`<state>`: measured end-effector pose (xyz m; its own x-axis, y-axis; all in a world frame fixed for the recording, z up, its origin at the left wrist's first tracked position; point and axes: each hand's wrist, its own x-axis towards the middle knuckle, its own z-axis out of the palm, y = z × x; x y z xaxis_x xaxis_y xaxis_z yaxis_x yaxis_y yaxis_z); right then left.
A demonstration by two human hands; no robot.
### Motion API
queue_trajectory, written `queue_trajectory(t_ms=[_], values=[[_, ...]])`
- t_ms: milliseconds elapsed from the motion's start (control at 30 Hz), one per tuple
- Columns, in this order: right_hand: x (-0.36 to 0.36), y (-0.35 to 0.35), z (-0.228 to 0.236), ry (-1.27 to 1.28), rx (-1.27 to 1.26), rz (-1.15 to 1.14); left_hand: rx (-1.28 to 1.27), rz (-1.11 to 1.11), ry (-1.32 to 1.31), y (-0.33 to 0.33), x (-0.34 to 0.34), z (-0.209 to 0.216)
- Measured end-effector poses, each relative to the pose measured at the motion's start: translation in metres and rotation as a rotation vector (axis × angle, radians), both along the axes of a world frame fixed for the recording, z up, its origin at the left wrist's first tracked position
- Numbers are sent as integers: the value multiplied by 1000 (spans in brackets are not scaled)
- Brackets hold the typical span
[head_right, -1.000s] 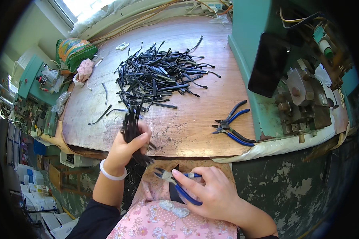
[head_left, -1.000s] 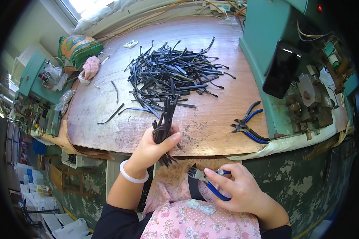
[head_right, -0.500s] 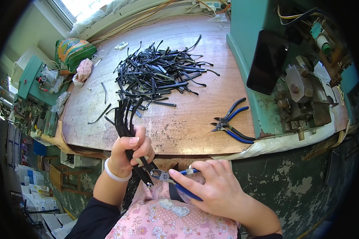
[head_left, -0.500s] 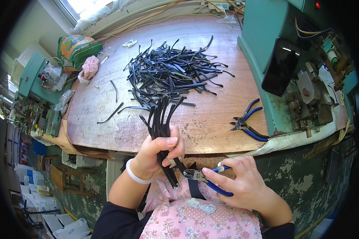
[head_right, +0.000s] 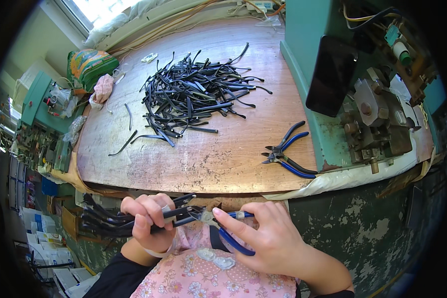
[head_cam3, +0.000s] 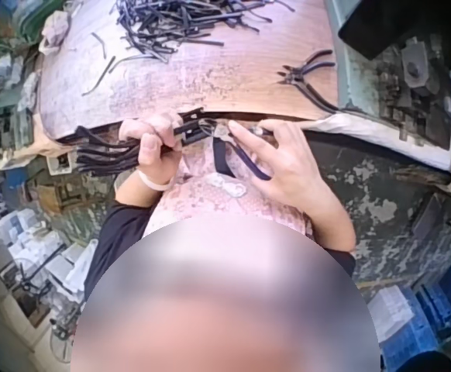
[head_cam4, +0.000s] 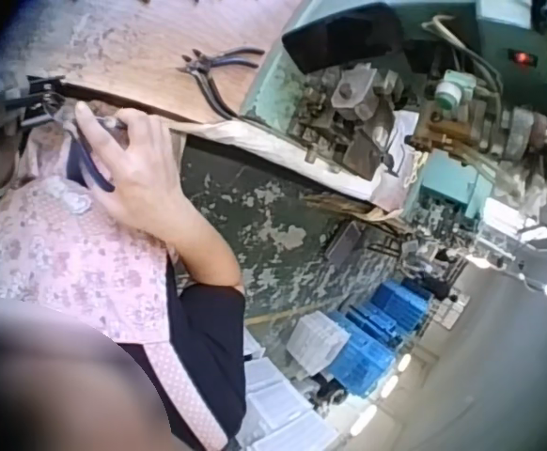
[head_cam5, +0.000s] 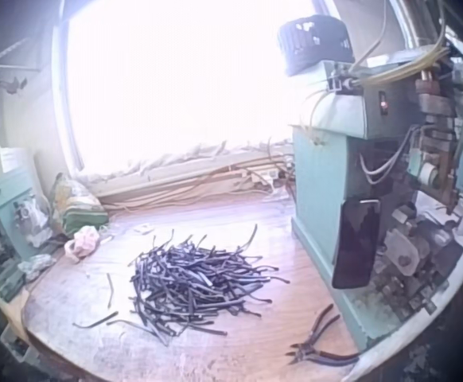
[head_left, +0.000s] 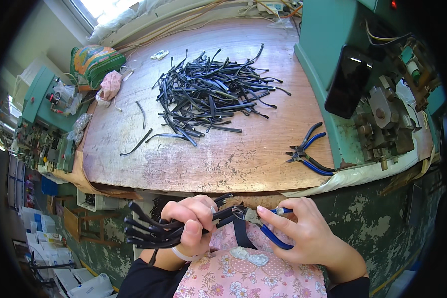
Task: The person repeatedly picks up black cables from a pile on a workbench and uses blue-handled pliers to cut the ends. The cut pieces are discarded back onto the table. The task continues throughout the clip.
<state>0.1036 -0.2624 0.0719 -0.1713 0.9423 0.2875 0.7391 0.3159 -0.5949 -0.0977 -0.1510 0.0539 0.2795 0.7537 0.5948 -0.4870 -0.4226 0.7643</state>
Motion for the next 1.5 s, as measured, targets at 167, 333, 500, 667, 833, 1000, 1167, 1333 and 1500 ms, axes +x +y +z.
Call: queue_trajectory(t_ms=[167, 333, 500, 667, 833, 1000, 1167, 1333, 1500], values=[[3, -3, 0, -50, -17, 21, -188, -117, -2, 4, -3, 6], [4, -7, -4, 203, -76, 26, -644, -325, -39, 26, -5, 8], [-5, -9, 0, 344, 50, -43, -674, -314, 27, 29, -5, 10], [-10, 4, -29, -47, -3, 5, -431, -198, 372, 35, -43, -4], [-6, -3, -36, -1, -134, 9, -488, -142, 1225, 38, -183, -46], [-10, 4, -37, -6, -102, 32, -208, 59, 1822, 31, -249, -72], [-17, 4, -35, 1, -121, 79, -148, 510, 1384, 113, -178, -39], [-14, -8, -30, -20, -134, 72, 492, 837, 1596, 232, -173, -78], [-12, -9, -32, 7, -154, 46, 516, 827, 1947, 238, -151, -66]])
